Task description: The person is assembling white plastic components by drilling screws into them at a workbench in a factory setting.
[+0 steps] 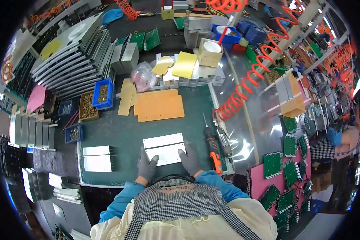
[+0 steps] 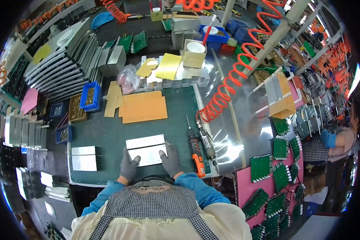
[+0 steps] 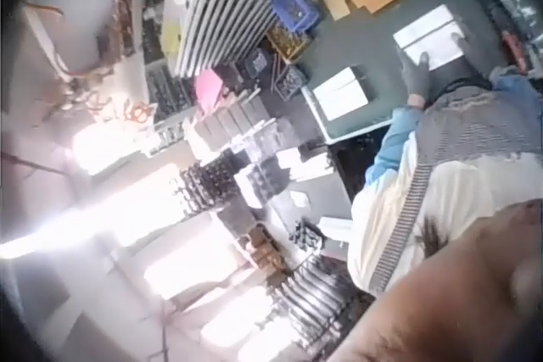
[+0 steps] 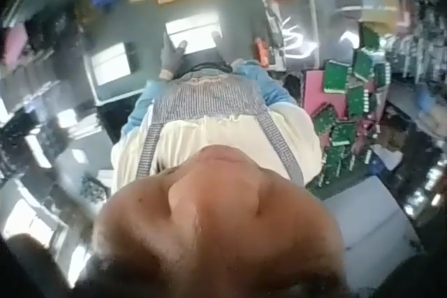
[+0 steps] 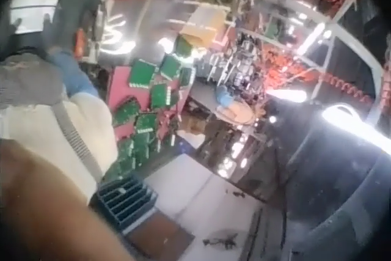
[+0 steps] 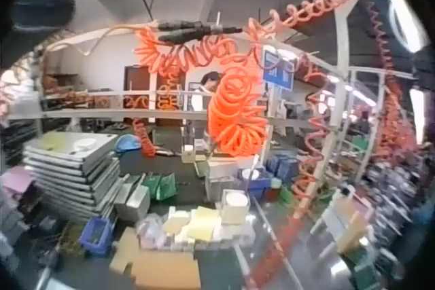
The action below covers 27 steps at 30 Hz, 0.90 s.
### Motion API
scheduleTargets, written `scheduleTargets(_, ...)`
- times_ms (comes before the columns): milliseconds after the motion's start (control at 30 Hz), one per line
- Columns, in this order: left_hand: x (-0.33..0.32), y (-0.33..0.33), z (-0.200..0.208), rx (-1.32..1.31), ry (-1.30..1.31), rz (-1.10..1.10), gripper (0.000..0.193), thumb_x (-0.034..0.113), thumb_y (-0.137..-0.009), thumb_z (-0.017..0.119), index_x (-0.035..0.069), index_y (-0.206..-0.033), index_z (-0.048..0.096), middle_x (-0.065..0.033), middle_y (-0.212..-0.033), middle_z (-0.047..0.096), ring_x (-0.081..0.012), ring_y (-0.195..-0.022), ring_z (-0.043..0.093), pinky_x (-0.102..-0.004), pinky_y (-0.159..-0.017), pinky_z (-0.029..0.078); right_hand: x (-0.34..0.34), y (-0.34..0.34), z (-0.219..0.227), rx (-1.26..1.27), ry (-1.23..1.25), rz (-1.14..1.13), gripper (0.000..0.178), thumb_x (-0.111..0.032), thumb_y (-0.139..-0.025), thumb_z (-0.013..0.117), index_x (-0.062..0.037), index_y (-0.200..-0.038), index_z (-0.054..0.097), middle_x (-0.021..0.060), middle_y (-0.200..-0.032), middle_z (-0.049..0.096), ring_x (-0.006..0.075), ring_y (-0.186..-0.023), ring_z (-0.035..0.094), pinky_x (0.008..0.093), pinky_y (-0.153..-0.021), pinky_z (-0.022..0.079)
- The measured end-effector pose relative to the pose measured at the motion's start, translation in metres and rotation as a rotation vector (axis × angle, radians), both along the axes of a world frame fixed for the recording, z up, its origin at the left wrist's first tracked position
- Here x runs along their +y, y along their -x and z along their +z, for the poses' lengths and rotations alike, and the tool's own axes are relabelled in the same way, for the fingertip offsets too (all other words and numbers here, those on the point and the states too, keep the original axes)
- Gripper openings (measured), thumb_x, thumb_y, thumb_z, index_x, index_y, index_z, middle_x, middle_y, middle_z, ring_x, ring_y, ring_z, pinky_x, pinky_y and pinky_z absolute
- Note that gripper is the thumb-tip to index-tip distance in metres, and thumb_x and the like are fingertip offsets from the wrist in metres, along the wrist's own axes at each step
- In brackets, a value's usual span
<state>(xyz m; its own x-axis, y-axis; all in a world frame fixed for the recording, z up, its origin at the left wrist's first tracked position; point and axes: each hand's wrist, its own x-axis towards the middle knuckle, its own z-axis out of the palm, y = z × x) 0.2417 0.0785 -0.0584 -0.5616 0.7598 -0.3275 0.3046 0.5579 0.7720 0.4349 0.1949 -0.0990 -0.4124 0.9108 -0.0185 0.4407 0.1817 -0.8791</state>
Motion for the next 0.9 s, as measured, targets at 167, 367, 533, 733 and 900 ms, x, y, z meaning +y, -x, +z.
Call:
scheduleTargets(167,-0.003,-0.001,-0.007,0.034,0.009,-0.012,0.089,0.043,-0.089,0.066,0.002,-0.154,0.02,-0.0245,-0.141,0.051,-0.0486,-0.128,0.045,-0.0501,-0.109,0.035,-0.008,0.0,0.001,-0.048,-0.118,-0.03,0.048,-0.016,-0.091,0.059,0.0008,-0.136,0.051,0.0227,-0.125,0.057,0.0377,-0.119,0.053,0.0416,-0.103,0.041)
scheduleTargets(367,0.012,0.003,-0.002,-0.037,-0.053,0.009,0.083,0.032,-0.088,0.067,0.005,-0.153,0.023,-0.0252,-0.135,0.054,-0.0453,-0.124,0.05,-0.0476,-0.105,0.039,0.011,0.006,0.038,0.023,-0.05,0.021,0.052,-0.014,-0.091,0.06,0.0007,-0.139,0.047,0.024,-0.129,0.055,0.0406,-0.121,0.052,0.0429,-0.105,0.04)
scheduleTargets(533,0.013,0.0,-0.002,-0.032,-0.017,0.04,0.079,0.028,-0.09,0.066,0.008,-0.153,0.023,-0.0224,-0.139,0.051,-0.0422,-0.129,0.047,-0.047,-0.107,0.038,0.013,0.008,0.019,0.124,0.119,-0.002,0.047,-0.012,-0.092,0.058,0.001,-0.136,0.05,0.02,-0.124,0.057,0.0342,-0.117,0.054,0.0402,-0.102,0.041)
scheduleTargets(733,0.003,0.0,-0.012,-0.054,-0.032,0.037,0.08,0.029,-0.091,0.066,0.006,-0.154,0.022,-0.0238,-0.139,0.05,-0.0419,-0.13,0.046,-0.0465,-0.107,0.039,0.002,0.008,0.028,0.157,0.122,-0.018,0.046,-0.011,-0.092,0.058,0.0004,-0.136,0.051,0.0181,-0.121,0.057,0.0315,-0.113,0.056,0.0383,-0.099,0.043)
scheduleTargets(900,0.006,-0.003,-0.002,-0.003,0.002,0.036,0.08,0.029,-0.091,0.065,0.005,-0.154,0.021,-0.0253,-0.14,0.048,-0.0419,-0.131,0.046,-0.046,-0.108,0.038,0.0,0.007,0.027,0.131,0.135,-0.033,0.046,-0.011,-0.092,0.059,-0.0009,-0.137,0.052,0.0165,-0.118,0.058,0.0295,-0.111,0.057,0.0373,-0.098,0.044)
